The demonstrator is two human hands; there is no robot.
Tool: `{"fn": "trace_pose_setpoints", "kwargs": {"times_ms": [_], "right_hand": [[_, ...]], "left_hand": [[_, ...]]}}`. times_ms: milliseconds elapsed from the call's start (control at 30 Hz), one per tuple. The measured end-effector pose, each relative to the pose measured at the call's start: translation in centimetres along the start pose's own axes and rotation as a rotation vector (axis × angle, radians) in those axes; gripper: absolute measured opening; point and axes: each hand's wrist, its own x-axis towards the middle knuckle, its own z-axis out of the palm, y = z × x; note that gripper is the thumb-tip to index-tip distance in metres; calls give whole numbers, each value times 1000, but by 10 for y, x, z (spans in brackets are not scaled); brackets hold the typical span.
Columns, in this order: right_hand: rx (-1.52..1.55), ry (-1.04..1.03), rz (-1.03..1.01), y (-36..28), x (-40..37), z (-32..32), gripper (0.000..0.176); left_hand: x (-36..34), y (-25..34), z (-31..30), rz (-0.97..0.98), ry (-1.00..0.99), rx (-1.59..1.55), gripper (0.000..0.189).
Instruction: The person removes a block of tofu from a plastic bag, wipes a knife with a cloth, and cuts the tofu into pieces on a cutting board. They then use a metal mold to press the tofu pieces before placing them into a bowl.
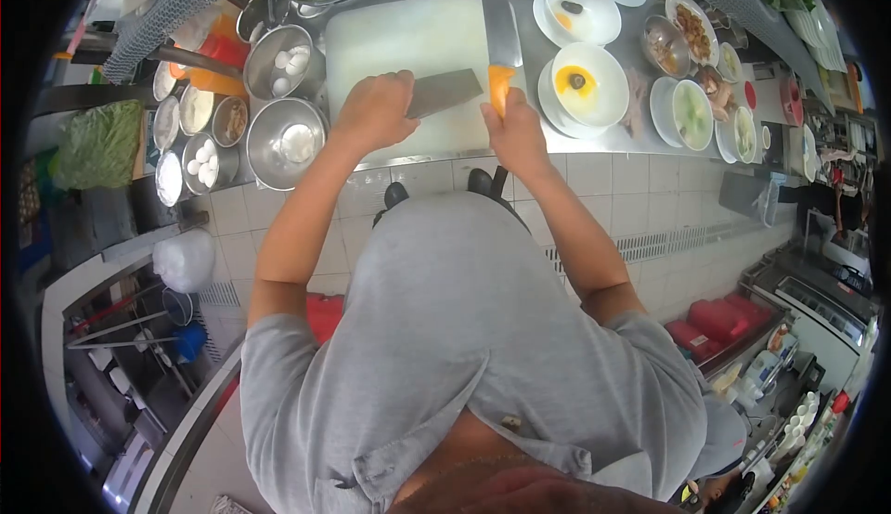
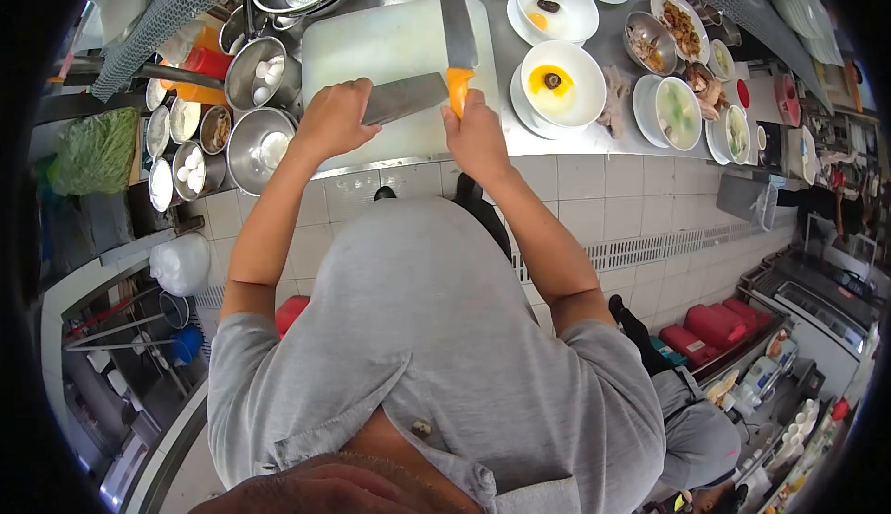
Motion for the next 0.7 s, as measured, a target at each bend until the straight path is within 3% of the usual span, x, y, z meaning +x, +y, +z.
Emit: {"fn": "trace_pose_setpoints", "kwargs": {"times_ms": [33, 133, 233, 333, 367, 467, 567, 667, 700], "right_hand": [[-7, 56, -128, 19, -2, 19, 34], [-75, -121, -136, 26, -7, 24, 35], [34, -121, 52, 15, -11, 4, 37], [-45, -182, -125, 21, -15, 21, 38], [-62, -262, -102, 19, -13, 22, 37], [43, -158, 5, 13, -8, 3, 38], [-6, -24, -73, 14, -8, 9, 37], [-84, -235, -111, 7, -8, 5, 36], [-16, -176, -54, 4, -4, -3, 37]], "left_hand": [[0, 3, -1, -6, -8, -12, 40], [-5, 2, 0, -9, -18, -13, 40], [-12, 1, -1, -20, -2, -2, 40], [-14, 5, -2, -1, 0, 2, 40], [-14, 6, -2, 9, -1, 3, 40], [-18, 4, -4, -23, 13, -5, 40], [-22, 10, -13, 9, 53, 5, 35], [-17, 13, -11, -3, 19, -21, 41], [-15, 11, -15, 3, 42, -20, 42]]}}
